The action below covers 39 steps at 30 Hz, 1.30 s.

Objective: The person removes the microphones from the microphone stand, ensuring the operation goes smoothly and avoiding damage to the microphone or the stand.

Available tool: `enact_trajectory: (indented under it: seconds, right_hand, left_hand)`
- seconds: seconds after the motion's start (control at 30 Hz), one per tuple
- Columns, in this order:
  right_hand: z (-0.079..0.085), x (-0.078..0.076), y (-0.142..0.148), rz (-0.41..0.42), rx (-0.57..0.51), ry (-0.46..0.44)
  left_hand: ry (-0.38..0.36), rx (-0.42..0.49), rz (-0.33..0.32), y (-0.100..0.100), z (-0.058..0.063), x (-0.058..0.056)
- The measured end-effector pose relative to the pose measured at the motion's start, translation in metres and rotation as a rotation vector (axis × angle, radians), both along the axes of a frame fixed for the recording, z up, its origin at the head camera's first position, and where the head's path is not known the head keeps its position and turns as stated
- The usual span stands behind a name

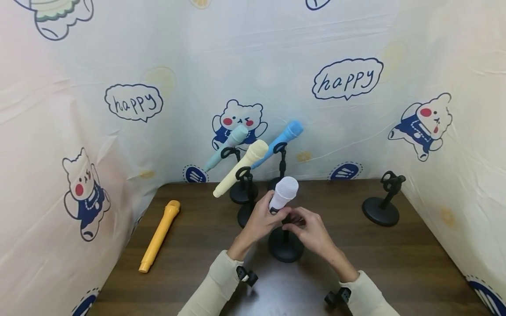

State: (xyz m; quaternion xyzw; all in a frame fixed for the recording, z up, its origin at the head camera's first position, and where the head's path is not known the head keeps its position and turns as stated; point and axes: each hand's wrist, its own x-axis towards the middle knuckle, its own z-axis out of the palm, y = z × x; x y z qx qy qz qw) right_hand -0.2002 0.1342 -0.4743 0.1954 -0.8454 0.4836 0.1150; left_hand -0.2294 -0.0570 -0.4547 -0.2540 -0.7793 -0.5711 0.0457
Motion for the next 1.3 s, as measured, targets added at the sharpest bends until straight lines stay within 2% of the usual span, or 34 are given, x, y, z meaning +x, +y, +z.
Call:
enact_trajectory:
  seconds: [0.13, 0.3, 0.4, 0.63, 0.73, 0.9, 1.07, 1.17, 1.3]
  right_hand:
    - [0.001, 0.001, 0.001, -0.018, 0.021, -0.014]
    - [0.002, 0.002, 0.002, -0.028, 0.045, -0.036]
    - [0.003, 0.003, 0.001, -0.035, 0.053, -0.043]
    - [0.005, 0.004, 0.001, -0.052, 0.055, -0.051]
    - [0.005, 0.004, 0.001, -0.055, 0.047, -0.055]
    - [0.004, 0.005, 0.002, -0.057, 0.039, -0.065]
    - [0.004, 0.006, 0.003, -0.055, 0.041, -0.084]
    - [0.005, 0.006, 0.003, -0.051, 0.037, -0.097]
    - [0.006, 0.005, 0.004, -0.039, 0.032, -0.102]
  left_hand:
    - [-0.069, 0.078, 0.0, 0.0, -0.007, -0.001]
    - [-0.129, 0.246, -0.016, 0.003, -0.018, 0.0]
    - [-0.119, 0.33, -0.018, 0.006, -0.024, 0.0]
    - [-0.032, 0.458, -0.033, 0.011, -0.035, -0.003]
    - [-0.023, 0.473, -0.035, 0.013, -0.036, -0.003]
    - [-0.018, 0.461, -0.003, 0.016, -0.037, -0.001]
    - [-0.061, 0.44, 0.014, 0.015, -0.036, 0.004]
    - [-0.11, 0.425, -0.013, 0.01, -0.031, 0.006]
    - [-0.15, 0.391, -0.087, -0.002, -0.022, 0.007]
